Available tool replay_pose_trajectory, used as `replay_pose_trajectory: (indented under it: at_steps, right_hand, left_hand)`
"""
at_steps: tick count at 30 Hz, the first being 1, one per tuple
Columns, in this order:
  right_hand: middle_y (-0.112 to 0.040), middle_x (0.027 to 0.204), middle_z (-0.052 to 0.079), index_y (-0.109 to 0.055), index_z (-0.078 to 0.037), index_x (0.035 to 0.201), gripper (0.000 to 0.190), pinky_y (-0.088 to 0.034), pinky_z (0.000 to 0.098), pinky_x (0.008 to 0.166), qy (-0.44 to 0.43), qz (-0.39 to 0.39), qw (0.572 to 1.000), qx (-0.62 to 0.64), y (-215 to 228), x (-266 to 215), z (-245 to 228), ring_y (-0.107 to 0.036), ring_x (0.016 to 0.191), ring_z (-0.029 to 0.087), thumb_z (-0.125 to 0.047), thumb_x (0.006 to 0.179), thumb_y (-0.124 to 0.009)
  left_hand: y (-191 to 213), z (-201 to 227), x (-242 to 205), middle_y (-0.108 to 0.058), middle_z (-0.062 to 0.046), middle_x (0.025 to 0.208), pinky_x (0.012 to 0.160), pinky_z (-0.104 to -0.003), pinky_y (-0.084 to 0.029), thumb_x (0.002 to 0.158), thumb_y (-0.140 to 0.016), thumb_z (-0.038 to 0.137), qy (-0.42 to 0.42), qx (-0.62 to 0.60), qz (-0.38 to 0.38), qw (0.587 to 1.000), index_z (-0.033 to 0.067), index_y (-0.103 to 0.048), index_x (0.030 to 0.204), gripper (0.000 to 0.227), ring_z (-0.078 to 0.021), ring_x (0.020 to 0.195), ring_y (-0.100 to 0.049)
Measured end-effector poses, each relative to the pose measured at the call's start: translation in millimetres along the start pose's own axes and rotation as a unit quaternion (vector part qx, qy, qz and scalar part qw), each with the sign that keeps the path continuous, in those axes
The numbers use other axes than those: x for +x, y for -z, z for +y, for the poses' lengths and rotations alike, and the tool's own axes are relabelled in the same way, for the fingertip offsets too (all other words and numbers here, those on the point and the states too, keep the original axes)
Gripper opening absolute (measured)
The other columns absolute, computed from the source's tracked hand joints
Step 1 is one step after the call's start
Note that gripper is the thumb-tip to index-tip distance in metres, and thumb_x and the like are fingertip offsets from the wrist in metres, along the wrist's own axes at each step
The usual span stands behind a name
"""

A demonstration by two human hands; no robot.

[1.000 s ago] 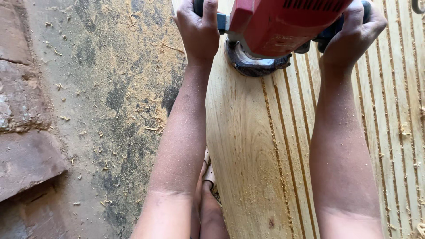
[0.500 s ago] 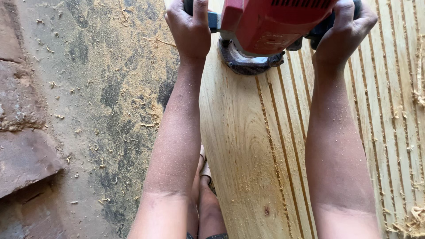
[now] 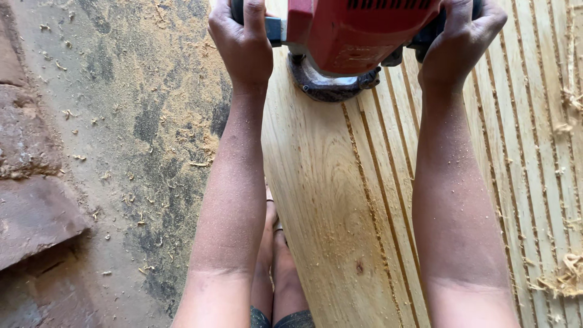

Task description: The person uses a red electric router to cut parallel grooves into a large wooden board. The person guides the tool along the board's surface, creating evenly spaced channels while sawdust accumulates on the floor.

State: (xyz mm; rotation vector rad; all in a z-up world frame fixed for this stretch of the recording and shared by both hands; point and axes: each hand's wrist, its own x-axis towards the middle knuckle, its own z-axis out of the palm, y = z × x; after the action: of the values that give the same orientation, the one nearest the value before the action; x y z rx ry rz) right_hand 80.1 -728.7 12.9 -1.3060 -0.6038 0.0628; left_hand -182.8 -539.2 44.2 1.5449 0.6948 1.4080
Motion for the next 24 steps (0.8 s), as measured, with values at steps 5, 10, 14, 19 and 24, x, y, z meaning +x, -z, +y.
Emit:
replay_pose_trajectory:
  at_steps: [5,10,14,19,24]
  right_hand:
    - [-0.055,0.115,0.012,-0.055,0.005,0.110,0.028,-0.052,0.0380,0.101,0.001,0.001,0.999,-0.040,16,-19,-13,-0.056,0.106,0.019,-0.017,0.106,-0.070]
    - [-0.055,0.121,0.013,-0.056,0.005,0.115,0.029,-0.051,0.0390,0.107,0.010,0.017,0.995,-0.096,34,-35,-20,-0.058,0.113,0.021,-0.019,0.107,-0.070]
    - [-0.055,0.120,0.013,-0.052,0.004,0.116,0.031,-0.053,0.0391,0.105,-0.004,0.013,0.999,-0.047,48,-49,-26,-0.059,0.111,0.020,-0.020,0.107,-0.070]
    - [-0.056,0.119,0.014,-0.050,0.004,0.117,0.035,-0.055,0.0399,0.104,-0.006,-0.008,1.000,-0.010,63,-58,-30,-0.059,0.109,0.020,-0.021,0.109,-0.073]
    - [-0.052,0.127,0.016,-0.050,0.006,0.126,0.042,-0.051,0.0436,0.114,-0.020,0.015,0.999,-0.044,82,-65,-22,-0.058,0.121,0.026,-0.027,0.111,-0.070]
  left_hand:
    - [2,23,-21,-0.065,-0.002,0.065,0.059,-0.030,-0.052,0.106,-0.061,0.030,0.011,-0.025,-0.013,1.000,0.0030,-0.059,0.079,0.038,-0.0098,0.060,-0.064]
    - [4,41,-43,-0.065,-0.004,0.067,0.060,-0.030,-0.051,0.107,-0.061,0.028,0.011,-0.032,-0.011,0.999,0.0017,-0.060,0.082,0.036,-0.0112,0.061,-0.063]
    - [7,50,-58,-0.068,-0.003,0.065,0.059,-0.030,-0.054,0.106,-0.060,0.029,0.010,-0.023,-0.017,1.000,0.0033,-0.061,0.079,0.037,-0.0116,0.059,-0.067]
    - [8,55,-74,-0.062,-0.003,0.062,0.056,-0.031,-0.050,0.106,-0.059,0.031,-0.002,-0.015,-0.014,1.000,0.0041,-0.057,0.075,0.041,-0.0113,0.057,-0.063]
    - [12,40,-89,-0.061,-0.002,0.064,0.056,-0.032,-0.052,0.104,-0.063,0.032,0.015,0.002,-0.006,1.000,0.0047,-0.055,0.074,0.041,-0.0119,0.056,-0.061]
